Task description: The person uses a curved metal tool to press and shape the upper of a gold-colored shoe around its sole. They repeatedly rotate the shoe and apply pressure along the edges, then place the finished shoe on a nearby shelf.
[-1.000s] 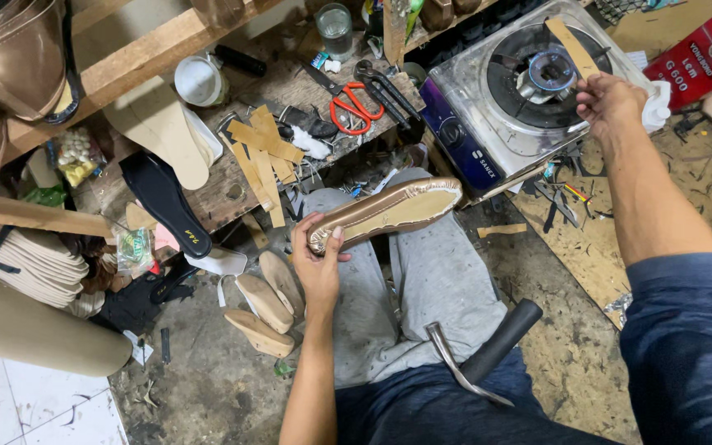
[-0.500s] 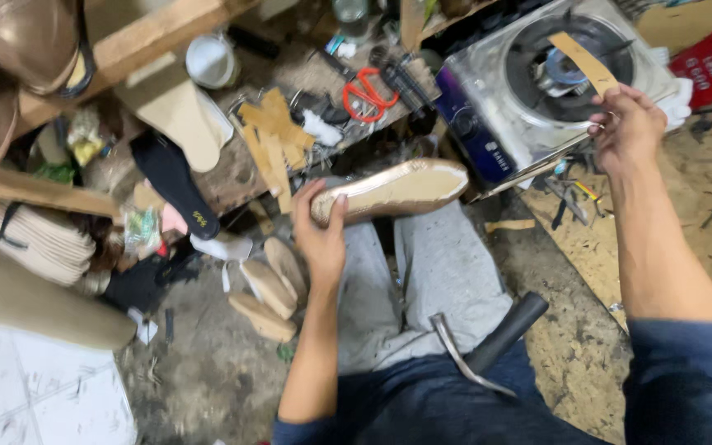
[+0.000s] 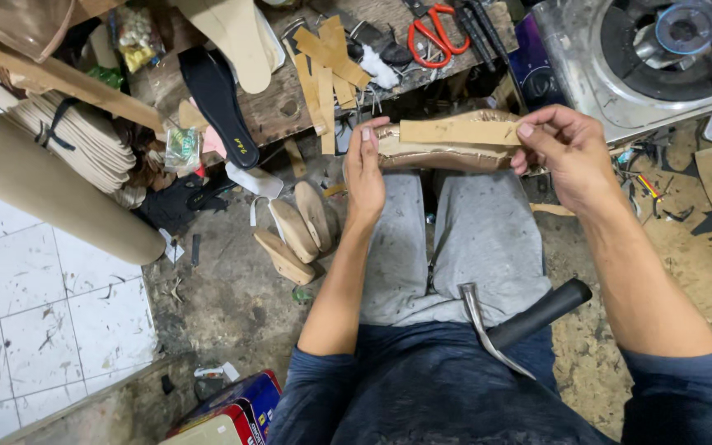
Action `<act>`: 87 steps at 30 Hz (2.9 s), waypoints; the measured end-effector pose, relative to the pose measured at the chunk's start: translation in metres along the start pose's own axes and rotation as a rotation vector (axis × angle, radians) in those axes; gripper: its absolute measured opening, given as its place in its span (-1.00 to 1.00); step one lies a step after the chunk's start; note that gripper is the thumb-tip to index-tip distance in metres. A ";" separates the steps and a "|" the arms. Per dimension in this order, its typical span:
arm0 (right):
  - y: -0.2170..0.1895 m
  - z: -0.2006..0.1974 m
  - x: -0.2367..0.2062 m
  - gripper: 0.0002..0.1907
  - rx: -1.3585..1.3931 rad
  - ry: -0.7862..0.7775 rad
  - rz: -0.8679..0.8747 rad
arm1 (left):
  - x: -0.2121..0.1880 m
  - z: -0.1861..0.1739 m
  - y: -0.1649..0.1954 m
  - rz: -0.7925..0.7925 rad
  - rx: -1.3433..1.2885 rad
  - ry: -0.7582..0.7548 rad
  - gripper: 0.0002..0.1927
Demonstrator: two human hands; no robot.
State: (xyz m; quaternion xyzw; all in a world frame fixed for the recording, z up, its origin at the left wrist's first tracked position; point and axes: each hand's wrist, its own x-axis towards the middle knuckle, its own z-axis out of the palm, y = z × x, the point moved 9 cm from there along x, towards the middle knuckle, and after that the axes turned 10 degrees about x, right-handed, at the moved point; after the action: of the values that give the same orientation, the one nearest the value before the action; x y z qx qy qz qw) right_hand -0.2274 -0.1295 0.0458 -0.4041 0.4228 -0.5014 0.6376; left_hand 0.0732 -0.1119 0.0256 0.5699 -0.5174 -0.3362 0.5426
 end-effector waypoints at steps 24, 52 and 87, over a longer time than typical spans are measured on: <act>0.065 0.036 -0.197 -0.37 -1.597 -0.863 0.182 | -0.007 0.000 0.020 -0.035 0.025 0.088 -0.73; -0.012 0.091 -0.094 -0.74 -0.733 0.122 -0.504 | -0.004 0.007 0.021 -0.061 0.070 0.120 -0.67; 0.014 0.065 -0.094 -0.76 -0.750 0.164 -0.258 | 0.001 0.018 -0.004 0.010 -0.062 0.037 -0.64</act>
State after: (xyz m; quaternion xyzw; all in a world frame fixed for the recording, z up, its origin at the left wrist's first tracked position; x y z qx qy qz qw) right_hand -0.1751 -0.0288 0.0657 -0.6173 0.5716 -0.4188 0.3418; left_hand 0.0572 -0.1184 0.0184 0.5562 -0.4996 -0.3387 0.5712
